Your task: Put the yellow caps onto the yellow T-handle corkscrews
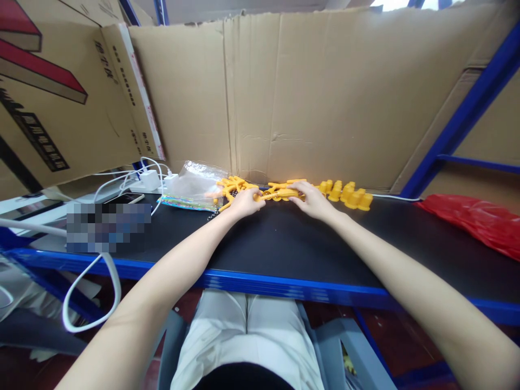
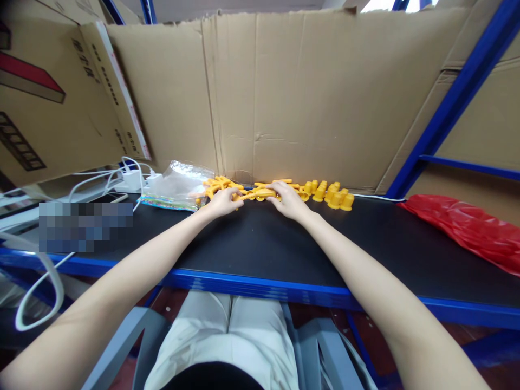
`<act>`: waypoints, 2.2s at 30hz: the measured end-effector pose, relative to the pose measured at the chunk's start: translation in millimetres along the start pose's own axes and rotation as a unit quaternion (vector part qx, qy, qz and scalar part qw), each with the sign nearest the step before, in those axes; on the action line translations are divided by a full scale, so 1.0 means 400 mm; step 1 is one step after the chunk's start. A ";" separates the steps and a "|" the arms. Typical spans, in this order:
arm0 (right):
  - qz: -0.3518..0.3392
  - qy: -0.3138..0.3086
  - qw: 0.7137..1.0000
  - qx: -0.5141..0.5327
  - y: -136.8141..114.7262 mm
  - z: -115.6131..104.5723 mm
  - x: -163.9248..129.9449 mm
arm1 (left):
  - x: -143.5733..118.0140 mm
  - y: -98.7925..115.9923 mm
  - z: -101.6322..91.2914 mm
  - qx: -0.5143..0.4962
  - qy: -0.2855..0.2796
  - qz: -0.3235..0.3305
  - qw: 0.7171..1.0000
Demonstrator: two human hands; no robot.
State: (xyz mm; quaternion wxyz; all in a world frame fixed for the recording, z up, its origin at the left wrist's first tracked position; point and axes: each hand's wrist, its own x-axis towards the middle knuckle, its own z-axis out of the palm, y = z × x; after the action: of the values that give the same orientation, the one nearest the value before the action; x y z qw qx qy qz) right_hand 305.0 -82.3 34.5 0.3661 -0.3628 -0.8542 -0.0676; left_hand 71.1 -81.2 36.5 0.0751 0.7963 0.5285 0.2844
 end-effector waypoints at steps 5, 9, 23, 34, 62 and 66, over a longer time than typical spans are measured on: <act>0.030 -0.050 0.998 -0.023 -0.010 -0.016 0.054 | -0.002 -0.008 -0.010 0.054 0.026 0.033 0.998; 0.015 -0.057 0.998 -0.033 -0.011 0.006 0.050 | -0.005 -0.016 -0.018 0.116 0.032 0.037 0.992; 0.065 -0.047 0.994 0.078 -0.003 0.022 -0.001 | -0.006 -0.010 -0.019 0.062 0.047 0.069 0.995; 0.207 -0.073 0.919 0.326 0.015 0.008 -0.008 | -0.003 -0.016 -0.024 0.089 0.066 0.079 0.991; 0.297 -0.055 0.868 0.393 -0.016 0.014 -0.004 | -0.002 -0.020 -0.025 0.078 0.058 0.119 0.988; 0.285 -0.068 0.857 0.424 -0.011 0.010 -0.007 | -0.001 -0.025 -0.024 0.079 0.059 0.121 0.988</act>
State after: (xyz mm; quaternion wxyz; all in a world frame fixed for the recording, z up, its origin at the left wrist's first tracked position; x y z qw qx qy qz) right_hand 300.8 -85.4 30.3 0.4287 -0.4042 -0.6822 0.4329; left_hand 57.9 -79.1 39.9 -0.0541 0.8399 0.4522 0.2954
